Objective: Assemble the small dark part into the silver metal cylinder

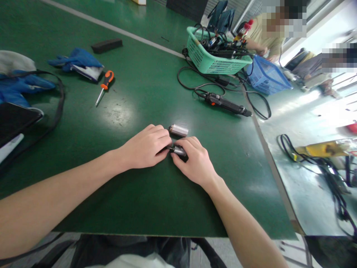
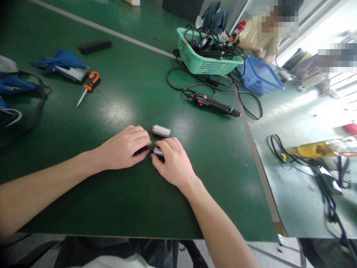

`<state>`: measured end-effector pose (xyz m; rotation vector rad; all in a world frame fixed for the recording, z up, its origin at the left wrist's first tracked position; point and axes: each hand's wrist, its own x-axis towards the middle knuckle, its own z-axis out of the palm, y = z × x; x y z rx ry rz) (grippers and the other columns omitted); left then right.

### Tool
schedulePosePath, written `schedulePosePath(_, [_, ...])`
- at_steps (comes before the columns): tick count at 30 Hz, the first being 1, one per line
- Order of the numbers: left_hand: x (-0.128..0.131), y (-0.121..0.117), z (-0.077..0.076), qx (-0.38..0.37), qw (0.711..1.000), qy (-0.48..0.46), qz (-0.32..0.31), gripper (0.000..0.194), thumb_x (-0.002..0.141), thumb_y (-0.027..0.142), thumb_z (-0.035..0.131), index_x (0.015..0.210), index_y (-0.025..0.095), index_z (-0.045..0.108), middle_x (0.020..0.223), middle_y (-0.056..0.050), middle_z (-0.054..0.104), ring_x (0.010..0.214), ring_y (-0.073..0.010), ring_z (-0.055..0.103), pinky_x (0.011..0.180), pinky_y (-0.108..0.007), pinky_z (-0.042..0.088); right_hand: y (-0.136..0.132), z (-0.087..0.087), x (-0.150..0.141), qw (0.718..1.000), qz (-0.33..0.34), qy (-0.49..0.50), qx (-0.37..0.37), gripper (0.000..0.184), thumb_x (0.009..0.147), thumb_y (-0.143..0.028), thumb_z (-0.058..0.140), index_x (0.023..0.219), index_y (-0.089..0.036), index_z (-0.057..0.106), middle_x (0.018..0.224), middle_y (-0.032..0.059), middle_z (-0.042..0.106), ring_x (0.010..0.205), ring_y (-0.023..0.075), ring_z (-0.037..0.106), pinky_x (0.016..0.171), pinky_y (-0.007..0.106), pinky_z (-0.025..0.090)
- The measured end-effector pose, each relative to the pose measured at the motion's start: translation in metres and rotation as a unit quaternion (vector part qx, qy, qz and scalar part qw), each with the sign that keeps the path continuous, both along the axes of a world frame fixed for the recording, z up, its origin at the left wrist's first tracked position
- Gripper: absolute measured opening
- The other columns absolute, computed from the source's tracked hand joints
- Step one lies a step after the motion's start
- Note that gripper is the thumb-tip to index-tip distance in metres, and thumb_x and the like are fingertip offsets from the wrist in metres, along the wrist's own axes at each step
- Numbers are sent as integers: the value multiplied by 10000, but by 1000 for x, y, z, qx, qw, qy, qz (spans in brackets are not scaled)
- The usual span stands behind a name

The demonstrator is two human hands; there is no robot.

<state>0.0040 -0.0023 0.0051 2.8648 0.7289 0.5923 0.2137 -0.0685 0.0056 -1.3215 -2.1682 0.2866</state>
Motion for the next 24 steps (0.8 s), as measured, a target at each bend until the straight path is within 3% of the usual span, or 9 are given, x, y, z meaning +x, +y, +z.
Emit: schedulePosePath(24, [0,-1,2,-8,1000,5,2,171,980,248,520,929,163,658,942,-83,649,927,-229,570,842,-382,462,-1,1,1,1000,-18,-7,-9,154,915,-195,633,1066,-225,627,1032,89,706,976,274,621,883,445,548])
